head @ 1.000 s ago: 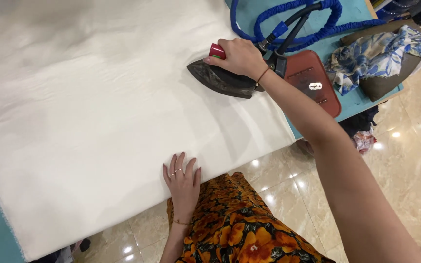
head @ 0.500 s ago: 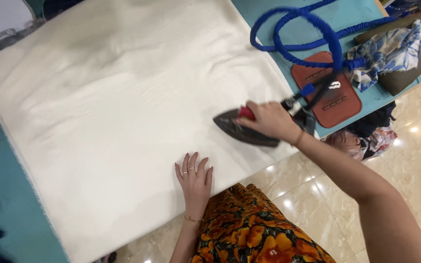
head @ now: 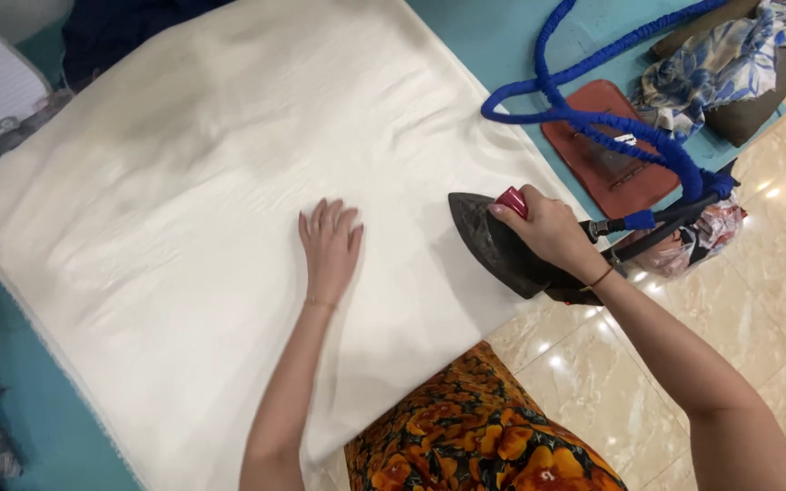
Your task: The person irons a large piece of white fabric on a teal ironing table using a steam iron. They repeatedly smooth the fabric with their hands and move the iron across the surface to remove wrinkles, occasionally adjusting the fabric's position.
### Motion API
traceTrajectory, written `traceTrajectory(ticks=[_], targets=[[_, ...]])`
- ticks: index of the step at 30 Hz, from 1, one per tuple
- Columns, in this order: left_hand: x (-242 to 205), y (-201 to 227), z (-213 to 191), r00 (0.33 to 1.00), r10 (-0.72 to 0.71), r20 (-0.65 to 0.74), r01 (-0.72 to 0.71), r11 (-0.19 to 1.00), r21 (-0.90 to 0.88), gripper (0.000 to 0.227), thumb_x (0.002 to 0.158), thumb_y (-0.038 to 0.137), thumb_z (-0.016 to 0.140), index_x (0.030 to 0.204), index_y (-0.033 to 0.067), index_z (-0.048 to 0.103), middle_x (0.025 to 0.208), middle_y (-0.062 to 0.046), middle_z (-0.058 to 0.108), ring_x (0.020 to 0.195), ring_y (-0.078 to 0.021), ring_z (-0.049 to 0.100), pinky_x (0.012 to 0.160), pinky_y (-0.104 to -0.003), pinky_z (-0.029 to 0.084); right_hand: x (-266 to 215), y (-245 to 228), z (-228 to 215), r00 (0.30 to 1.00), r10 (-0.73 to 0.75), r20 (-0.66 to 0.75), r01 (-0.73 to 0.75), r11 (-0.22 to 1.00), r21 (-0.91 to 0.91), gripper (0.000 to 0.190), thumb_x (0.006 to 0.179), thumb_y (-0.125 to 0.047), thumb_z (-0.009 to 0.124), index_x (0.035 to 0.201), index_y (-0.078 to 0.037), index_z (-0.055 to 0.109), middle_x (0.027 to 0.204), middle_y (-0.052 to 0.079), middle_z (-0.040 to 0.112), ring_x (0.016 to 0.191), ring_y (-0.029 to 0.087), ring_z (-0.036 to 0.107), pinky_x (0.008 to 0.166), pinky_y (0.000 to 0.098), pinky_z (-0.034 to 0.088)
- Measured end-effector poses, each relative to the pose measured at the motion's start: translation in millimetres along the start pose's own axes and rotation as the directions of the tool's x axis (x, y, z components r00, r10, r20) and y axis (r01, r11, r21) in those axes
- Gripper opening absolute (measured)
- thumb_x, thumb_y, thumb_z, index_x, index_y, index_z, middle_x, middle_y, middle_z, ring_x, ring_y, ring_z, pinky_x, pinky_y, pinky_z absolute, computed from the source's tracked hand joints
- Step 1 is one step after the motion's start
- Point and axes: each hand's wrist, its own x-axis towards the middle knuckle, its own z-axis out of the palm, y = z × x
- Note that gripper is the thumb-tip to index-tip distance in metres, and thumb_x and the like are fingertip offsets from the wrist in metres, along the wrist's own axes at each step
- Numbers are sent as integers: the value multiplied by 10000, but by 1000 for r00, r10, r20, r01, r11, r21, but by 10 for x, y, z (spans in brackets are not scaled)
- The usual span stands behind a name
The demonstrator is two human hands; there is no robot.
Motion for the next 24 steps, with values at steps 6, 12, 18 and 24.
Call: traceTrajectory(ticks=[6,12,18,24], targets=[[1180,-260,528,984,148,101,-152,988,40,283,984,158,654,1261,100,669,1436,-126,571,1404,-327,443,1203,-594,254,188,35,-75,999,54,4,-54,993,107,508,963,-486,638,1032,17,638,907,280,710,862,437,711,751,497,547],[2178,-352,1130,972,232,36,-233,972,32,296,985,146,661,1280,123,677,1414,-93,607,1361,-301,498,1166,-563,345,307,-46,-208,997,64,42,-70,981,183,480,943,-455,646,1129,-14,614,926,269,714,882,438,703,744,496,537],[2936,-277,1305,976,174,131,-200,954,224,289,982,258,691,1249,148,689,1373,-74,611,1189,-319,535,942,-553,431,471,-104,-289,974,137,179,-170,969,181,465,959,-470,610,1144,-44,599,904,241,729,853,404,733,758,474,551],[3371,-393,1421,995,58,86,-82,948,309,351,952,297,707,1281,182,665,1378,-45,598,1190,-308,520,945,-557,427,719,-118,-337,975,130,177,-159,975,157,483,959,-470,601,1179,-40,588,926,257,730,885,436,713,772,499,541]])
